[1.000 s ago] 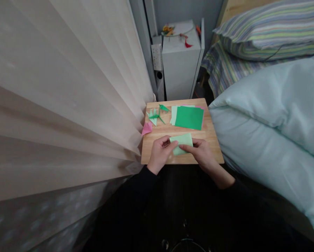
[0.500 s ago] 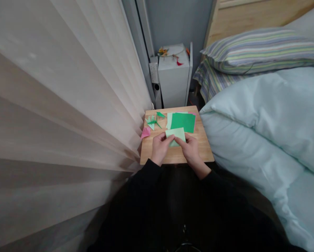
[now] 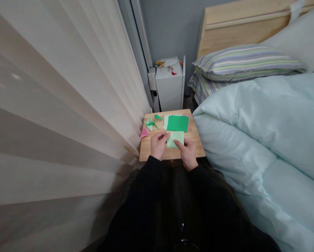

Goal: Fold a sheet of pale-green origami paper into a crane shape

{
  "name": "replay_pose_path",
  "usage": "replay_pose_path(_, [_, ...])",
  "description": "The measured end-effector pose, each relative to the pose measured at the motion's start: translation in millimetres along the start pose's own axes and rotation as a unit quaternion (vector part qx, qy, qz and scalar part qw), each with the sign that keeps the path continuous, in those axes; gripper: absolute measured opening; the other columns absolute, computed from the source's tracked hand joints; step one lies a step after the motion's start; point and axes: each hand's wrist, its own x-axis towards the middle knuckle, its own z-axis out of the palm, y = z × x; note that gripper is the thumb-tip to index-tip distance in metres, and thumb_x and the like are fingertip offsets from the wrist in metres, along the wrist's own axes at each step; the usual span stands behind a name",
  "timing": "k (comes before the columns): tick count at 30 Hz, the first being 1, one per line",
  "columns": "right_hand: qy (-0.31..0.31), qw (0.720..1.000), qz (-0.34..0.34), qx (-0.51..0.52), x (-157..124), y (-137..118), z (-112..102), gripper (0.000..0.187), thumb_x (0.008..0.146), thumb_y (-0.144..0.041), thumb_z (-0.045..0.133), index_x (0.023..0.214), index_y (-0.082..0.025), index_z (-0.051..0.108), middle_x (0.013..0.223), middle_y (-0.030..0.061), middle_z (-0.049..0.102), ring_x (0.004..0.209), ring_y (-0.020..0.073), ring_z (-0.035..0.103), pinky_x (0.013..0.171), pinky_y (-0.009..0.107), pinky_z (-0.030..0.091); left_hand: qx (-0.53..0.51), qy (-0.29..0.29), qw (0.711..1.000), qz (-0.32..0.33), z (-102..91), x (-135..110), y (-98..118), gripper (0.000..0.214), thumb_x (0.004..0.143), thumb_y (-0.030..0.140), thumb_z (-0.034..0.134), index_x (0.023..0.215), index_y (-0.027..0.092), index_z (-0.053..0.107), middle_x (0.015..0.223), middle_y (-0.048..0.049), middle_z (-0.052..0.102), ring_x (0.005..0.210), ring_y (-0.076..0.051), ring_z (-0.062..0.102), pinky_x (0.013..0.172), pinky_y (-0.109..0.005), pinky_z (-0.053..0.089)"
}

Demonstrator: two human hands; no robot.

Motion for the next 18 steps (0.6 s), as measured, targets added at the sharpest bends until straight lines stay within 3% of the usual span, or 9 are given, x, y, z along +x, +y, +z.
replay_pose_path(6, [0.007,0.999,0.026,0.041,-15.8,7.9,2.3,0.030,0.064,-0.044,0.083,0.074,-0.018,0.074,0.073,0.0030,0.075,0.069,0.0194,0.065,0.073,0.035,0.054,-0.010,0.033,0.999,0.018,-5.9,-13.5,-0.7,0.031,0.067,0.042,0.088,0.073,0.016,0.072,0.068,0.0010,0.064,0.064,-0.011,0.054,0.062,-0.024,0.042])
replay_pose_path(13, [0.013,0.995,0.055,0.080,-20.9,11.5,23.2,0.036,0.064,-0.042,0.085,0.088,-0.015,0.079,0.088,0.0082,0.082,0.082,0.0254,0.074,0.080,0.040,0.058,0.010,0.019,1.000,0.015,-9.1,-30.6,2.3,0.029,0.064,0.036,0.090,0.066,0.015,0.070,0.065,0.0010,0.063,0.065,-0.011,0.054,0.065,-0.025,0.043])
replay_pose_path(18, [0.002,0.993,0.070,0.090,-25.3,16.8,30.9,0.037,0.064,-0.042,0.086,0.088,-0.015,0.079,0.089,0.0088,0.082,0.083,0.0257,0.075,0.081,0.040,0.058,0.004,0.044,0.999,0.007,-18.7,-31.3,-1.6,0.028,0.065,0.037,0.089,0.067,0.016,0.070,0.063,0.0024,0.062,0.060,-0.010,0.052,0.060,-0.024,0.040])
